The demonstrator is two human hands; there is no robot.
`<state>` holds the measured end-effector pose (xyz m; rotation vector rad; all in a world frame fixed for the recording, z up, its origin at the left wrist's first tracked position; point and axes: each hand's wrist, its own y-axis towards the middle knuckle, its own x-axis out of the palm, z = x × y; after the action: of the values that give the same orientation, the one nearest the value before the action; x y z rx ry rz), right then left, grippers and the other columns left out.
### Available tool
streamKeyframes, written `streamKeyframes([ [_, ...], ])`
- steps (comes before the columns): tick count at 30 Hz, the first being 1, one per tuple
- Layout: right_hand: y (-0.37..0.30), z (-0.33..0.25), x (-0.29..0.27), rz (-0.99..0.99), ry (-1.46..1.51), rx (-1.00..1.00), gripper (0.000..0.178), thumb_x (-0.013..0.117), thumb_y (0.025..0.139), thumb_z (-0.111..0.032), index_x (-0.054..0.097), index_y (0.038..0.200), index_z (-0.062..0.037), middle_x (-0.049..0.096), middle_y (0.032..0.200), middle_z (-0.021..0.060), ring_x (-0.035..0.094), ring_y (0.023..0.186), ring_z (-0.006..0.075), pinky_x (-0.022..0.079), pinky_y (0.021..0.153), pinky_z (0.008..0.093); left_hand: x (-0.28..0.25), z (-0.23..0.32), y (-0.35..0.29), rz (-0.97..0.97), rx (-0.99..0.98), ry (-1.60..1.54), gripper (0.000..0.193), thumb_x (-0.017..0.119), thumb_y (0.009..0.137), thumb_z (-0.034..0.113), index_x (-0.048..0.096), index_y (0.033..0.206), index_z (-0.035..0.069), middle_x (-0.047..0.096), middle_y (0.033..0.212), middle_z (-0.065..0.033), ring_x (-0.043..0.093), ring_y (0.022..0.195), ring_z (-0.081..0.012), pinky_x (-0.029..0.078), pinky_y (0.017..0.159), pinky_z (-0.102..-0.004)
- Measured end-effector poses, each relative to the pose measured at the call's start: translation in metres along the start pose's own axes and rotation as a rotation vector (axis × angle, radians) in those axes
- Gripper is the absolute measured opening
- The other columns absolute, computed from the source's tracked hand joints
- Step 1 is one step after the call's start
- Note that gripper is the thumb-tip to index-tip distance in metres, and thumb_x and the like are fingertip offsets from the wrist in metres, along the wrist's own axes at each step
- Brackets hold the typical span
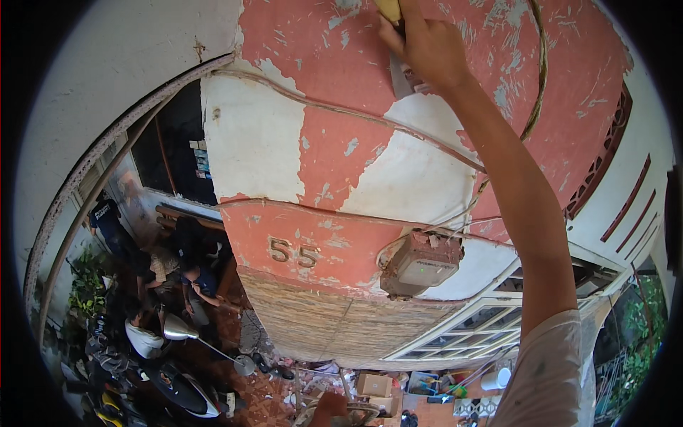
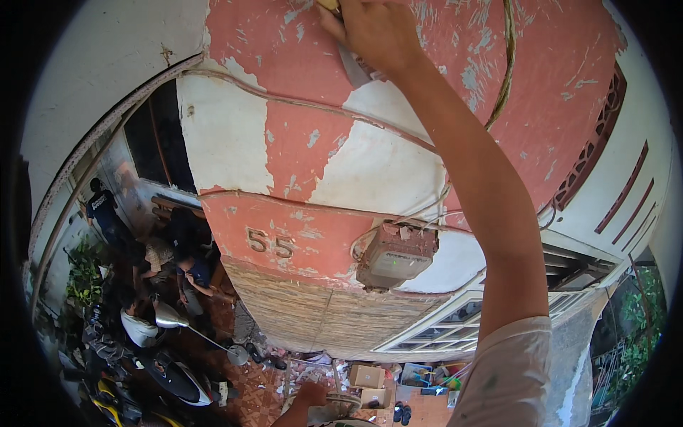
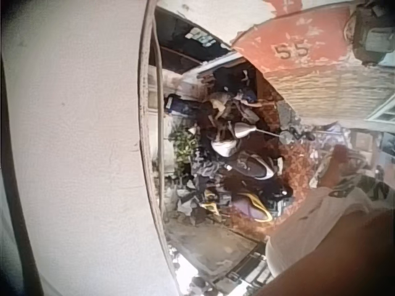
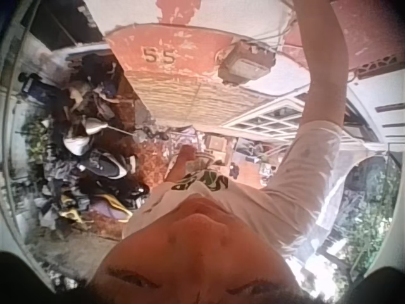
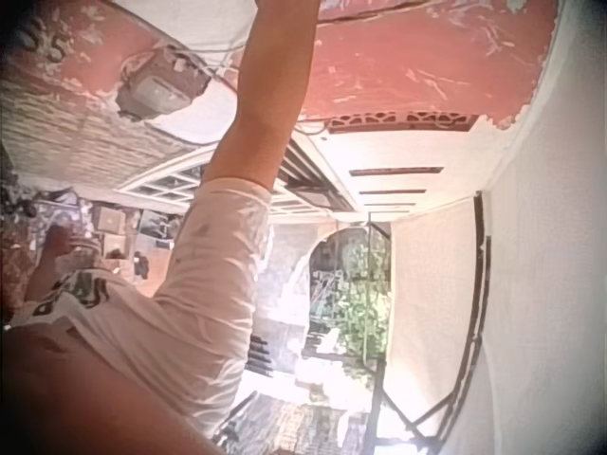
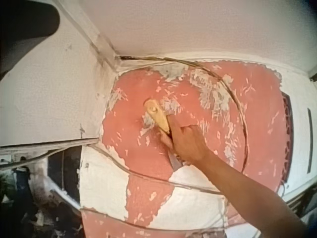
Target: The person scrapes old paint and debris from an exterior wall using a putty knife.
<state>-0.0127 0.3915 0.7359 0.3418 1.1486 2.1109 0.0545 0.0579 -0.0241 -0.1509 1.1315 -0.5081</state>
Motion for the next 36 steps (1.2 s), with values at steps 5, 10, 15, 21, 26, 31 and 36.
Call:
streamKeyframes([
  [5, -0.015, 0.006, 0.002, 0.008, 0.079, 0.115, 0.043, 0.063, 0.088, -0.027, 0.049, 0.114, 0.0043, 0.06, 0.058, 0.0168, 0.061, 0.047, 0.0327, 0.049, 0.044, 0.0415, 0.003, 0.0, 0.004, 0.002, -0.023, 0.007, 0.047, 0.064, 0.073, 0.053, 0.069, 0.108, 0.022, 0.069, 0.092, -0.0145, 0.069, 0.082, -0.033, 0.053, 0.074, -0.0492],
  [10, 0.003, 0.012, -0.006, 0.099, 0.058, 0.104, 0.037, 0.063, 0.088, -0.026, 0.048, 0.112, -0.0018, 0.059, 0.058, 0.0169, 0.06, 0.047, 0.0337, 0.049, 0.044, 0.0417, 0.002, 0.004, -0.005, 0.072, 0.038, 0.055, 0.045, 0.064, 0.072, 0.053, 0.07, 0.096, 0.016, 0.069, 0.09, -0.0139, 0.068, 0.08, -0.0326, 0.053, 0.071, -0.0492],
  [15, -0.017, 0.003, 0.0, 0.03, 0.227, 0.219, 0.038, 0.063, 0.088, -0.026, 0.047, 0.113, -0.0024, 0.06, 0.06, 0.018, 0.061, 0.048, 0.0345, 0.049, 0.045, 0.0427, 0.001, 0.0, 0.002, 0.035, 0.034, 0.029, 0.043, 0.064, 0.071, 0.052, 0.07, 0.09, 0.014, 0.069, 0.082, -0.0127, 0.068, 0.08, -0.0314, 0.053, 0.071, -0.0477],
  [21, 0.001, 0.008, 0.007, 0.115, 0.098, 0.074, 0.041, 0.063, 0.088, -0.026, 0.046, 0.116, -0.001, 0.06, 0.06, 0.0195, 0.061, 0.049, 0.036, 0.049, 0.045, 0.0441, 0.002, 0.003, -0.003, 0.142, 0.041, 0.024, 0.041, 0.065, 0.07, 0.053, 0.071, 0.088, 0.016, 0.07, 0.081, -0.0121, 0.068, 0.08, -0.0305, 0.053, 0.071, -0.0462],
  [26, -0.007, 0.012, 0.01, 0.2, 0.05, 0.136, 0.044, 0.063, 0.088, -0.027, 0.045, 0.118, 0.0, 0.06, 0.06, 0.02, 0.061, 0.05, 0.0376, 0.049, 0.045, 0.0446, -0.01, 0.009, -0.009, 0.076, -0.003, -0.042, 0.036, 0.064, 0.067, 0.043, 0.072, 0.083, 0.012, 0.071, 0.08, -0.0125, 0.07, 0.072, -0.0318, 0.055, 0.064, -0.0478],
  [31, -0.005, 0.005, 0.017, 0.156, 0.0, 0.009, 0.042, 0.064, 0.088, -0.024, 0.046, 0.119, -0.0008, 0.059, 0.059, 0.019, 0.06, 0.049, 0.0371, 0.048, 0.044, 0.0442, -0.015, 0.011, -0.014, 0.074, 0.0, -0.047, 0.036, 0.064, 0.066, 0.042, 0.072, 0.083, 0.011, 0.07, 0.079, -0.0134, 0.07, 0.075, -0.0317, 0.055, 0.065, -0.0474],
  [36, -0.011, 0.007, 0.01, 0.227, 0.134, 0.146, 0.042, 0.065, 0.087, -0.025, 0.048, 0.118, -0.0013, 0.06, 0.06, 0.0189, 0.061, 0.049, 0.0361, 0.048, 0.044, 0.0443, -0.018, 0.015, -0.017, 0.032, -0.035, -0.047, 0.035, 0.064, 0.065, 0.039, 0.073, 0.085, 0.012, 0.071, 0.085, -0.0133, 0.07, 0.081, -0.031, 0.056, 0.068, -0.0471],
])
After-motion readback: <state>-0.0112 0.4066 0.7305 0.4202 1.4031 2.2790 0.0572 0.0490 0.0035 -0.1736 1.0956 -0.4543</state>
